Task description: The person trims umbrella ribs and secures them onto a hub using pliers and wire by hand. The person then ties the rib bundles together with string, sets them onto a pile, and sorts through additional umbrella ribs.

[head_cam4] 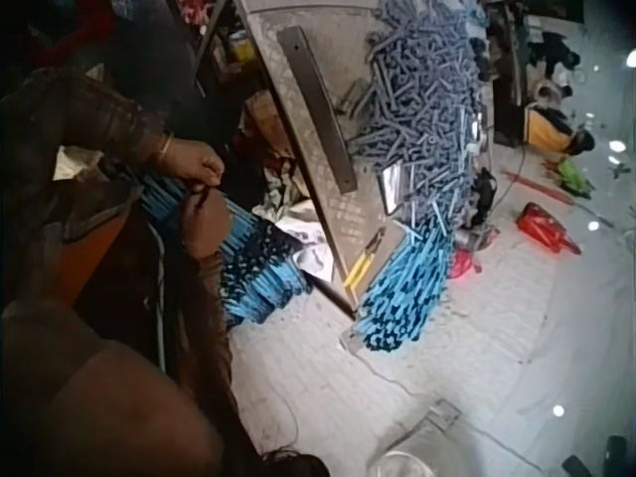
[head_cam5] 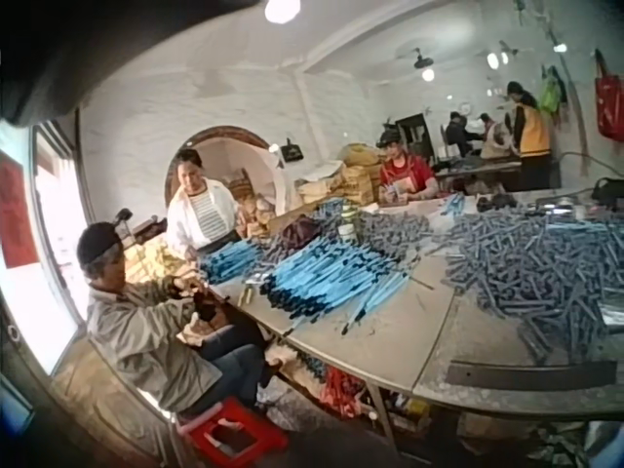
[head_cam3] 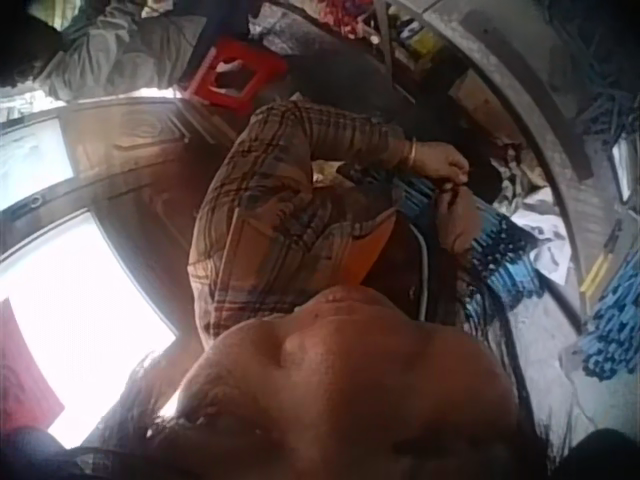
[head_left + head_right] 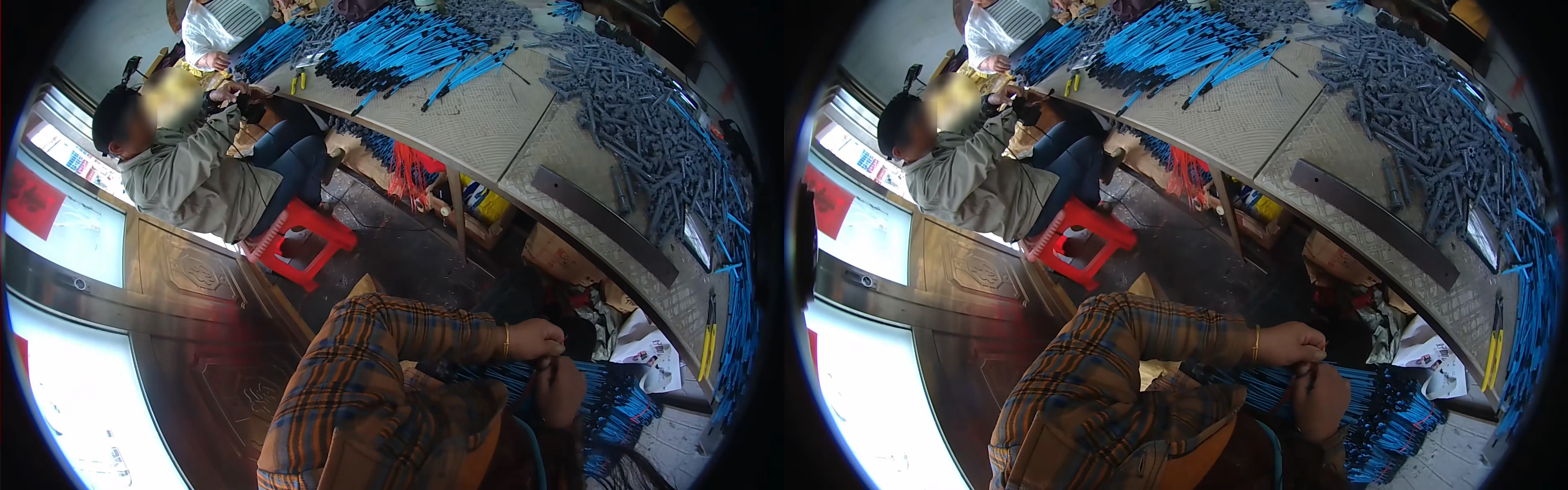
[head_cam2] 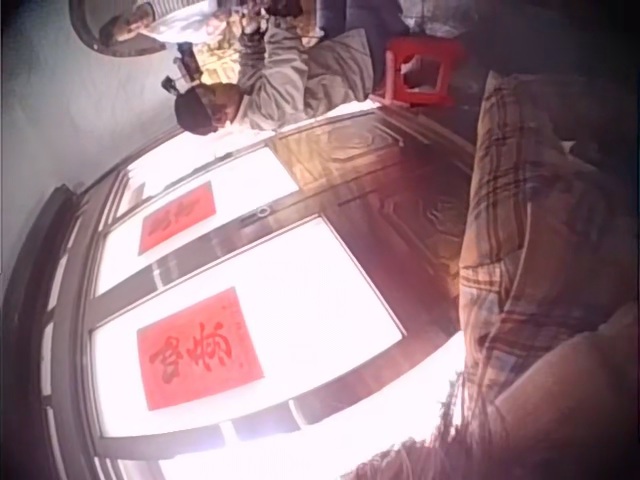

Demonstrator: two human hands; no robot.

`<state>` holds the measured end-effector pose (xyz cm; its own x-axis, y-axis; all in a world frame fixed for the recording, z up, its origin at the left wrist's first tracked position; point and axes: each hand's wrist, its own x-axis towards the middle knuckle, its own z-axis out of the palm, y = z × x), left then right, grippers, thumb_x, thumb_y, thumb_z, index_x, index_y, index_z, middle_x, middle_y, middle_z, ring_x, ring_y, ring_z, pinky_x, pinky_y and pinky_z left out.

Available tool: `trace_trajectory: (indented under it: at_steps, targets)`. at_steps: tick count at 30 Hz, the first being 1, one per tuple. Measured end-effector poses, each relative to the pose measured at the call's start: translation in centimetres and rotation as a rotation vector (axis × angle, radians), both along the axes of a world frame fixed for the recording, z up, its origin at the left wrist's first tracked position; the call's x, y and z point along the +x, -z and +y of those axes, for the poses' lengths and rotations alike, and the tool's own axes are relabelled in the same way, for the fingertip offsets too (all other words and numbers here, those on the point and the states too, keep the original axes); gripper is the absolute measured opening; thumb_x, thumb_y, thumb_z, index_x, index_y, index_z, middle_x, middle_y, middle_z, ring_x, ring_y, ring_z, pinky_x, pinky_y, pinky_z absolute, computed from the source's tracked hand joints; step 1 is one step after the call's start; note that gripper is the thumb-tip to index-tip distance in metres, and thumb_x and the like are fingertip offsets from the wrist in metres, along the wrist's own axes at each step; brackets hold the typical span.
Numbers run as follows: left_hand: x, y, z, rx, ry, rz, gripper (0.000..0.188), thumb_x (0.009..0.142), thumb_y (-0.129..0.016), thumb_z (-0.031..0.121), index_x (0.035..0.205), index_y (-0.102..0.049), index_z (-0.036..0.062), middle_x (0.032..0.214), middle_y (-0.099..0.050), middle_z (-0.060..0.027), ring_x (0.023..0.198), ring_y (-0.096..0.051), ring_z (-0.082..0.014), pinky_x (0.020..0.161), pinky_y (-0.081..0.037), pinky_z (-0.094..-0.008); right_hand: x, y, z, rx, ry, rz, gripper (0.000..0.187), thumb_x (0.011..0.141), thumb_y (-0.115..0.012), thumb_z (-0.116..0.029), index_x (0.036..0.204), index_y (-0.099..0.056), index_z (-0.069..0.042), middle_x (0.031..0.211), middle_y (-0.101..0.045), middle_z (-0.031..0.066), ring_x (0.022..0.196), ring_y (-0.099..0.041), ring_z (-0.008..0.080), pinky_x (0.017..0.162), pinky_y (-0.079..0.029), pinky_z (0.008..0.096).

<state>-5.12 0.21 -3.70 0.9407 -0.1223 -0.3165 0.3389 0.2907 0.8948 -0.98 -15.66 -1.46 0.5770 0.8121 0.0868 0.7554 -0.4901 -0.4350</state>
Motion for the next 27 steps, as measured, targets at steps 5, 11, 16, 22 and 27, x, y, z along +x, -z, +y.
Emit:
trace_trajectory:
  at_steps: [5,11,16,22,27]
  targets:
    - [-0.1,-0.3,0.1,0.046,0.023,0.011,0.017,0.085,-0.051,0.017,0.076,-0.055,0.0032,0.063,-0.056,-0.0035,0.056,-0.052,-0.0106,0.053,-0.042,-0.0262,0.0,-0.2,-0.4,-0.021,-0.003,0.117,0.013,0.084,-0.052,-0.017,0.080,-0.052,-0.005,0.071,-0.054,0.0138,0.064,-0.052,0.0328,0.059,-0.035,0.0400]
    - [-0.2,-0.4,0.1,0.014,0.036,0.040,0.017,0.085,-0.051,0.017,0.076,-0.055,0.0035,0.061,-0.055,-0.0028,0.056,-0.051,-0.0096,0.053,-0.042,-0.0248,-0.3,-0.6,-0.6,0.036,-0.003,0.164,0.011,0.084,-0.051,-0.016,0.080,-0.051,-0.006,0.073,-0.054,0.0129,0.065,-0.051,0.0311,0.063,-0.034,0.0392]
    - [-0.2,-0.2,0.0,-0.006,0.047,0.024,0.017,0.086,-0.050,0.016,0.075,-0.054,0.0038,0.061,-0.054,-0.0019,0.056,-0.051,-0.0085,0.052,-0.042,-0.0238,0.1,-0.6,-1.1,0.020,-0.031,0.265,0.011,0.081,-0.055,-0.017,0.080,-0.051,-0.006,0.071,-0.053,0.0107,0.065,-0.051,0.0281,0.065,-0.032,0.0380]
    - [0.0,-0.5,0.4,-0.005,0.070,0.027,0.017,0.087,-0.051,0.020,0.079,-0.053,0.0050,0.065,-0.053,0.0015,0.059,-0.049,-0.0053,0.055,-0.042,-0.0218,0.5,-1.6,-0.9,-0.067,-0.027,0.351,0.015,0.079,-0.059,-0.018,0.076,-0.050,-0.006,0.068,-0.052,0.0082,0.062,-0.050,0.0253,0.065,-0.031,0.0366]
    - [0.0,-0.6,0.5,0.023,0.096,0.018,0.016,0.086,-0.050,0.019,0.079,-0.053,0.0048,0.064,-0.053,0.0009,0.058,-0.049,-0.0057,0.055,-0.042,-0.0219,1.4,-2.3,-1.0,-0.078,-0.041,0.496,0.014,0.079,-0.058,-0.015,0.075,-0.049,-0.005,0.065,-0.051,0.0075,0.059,-0.049,0.0242,0.062,-0.034,0.0345]
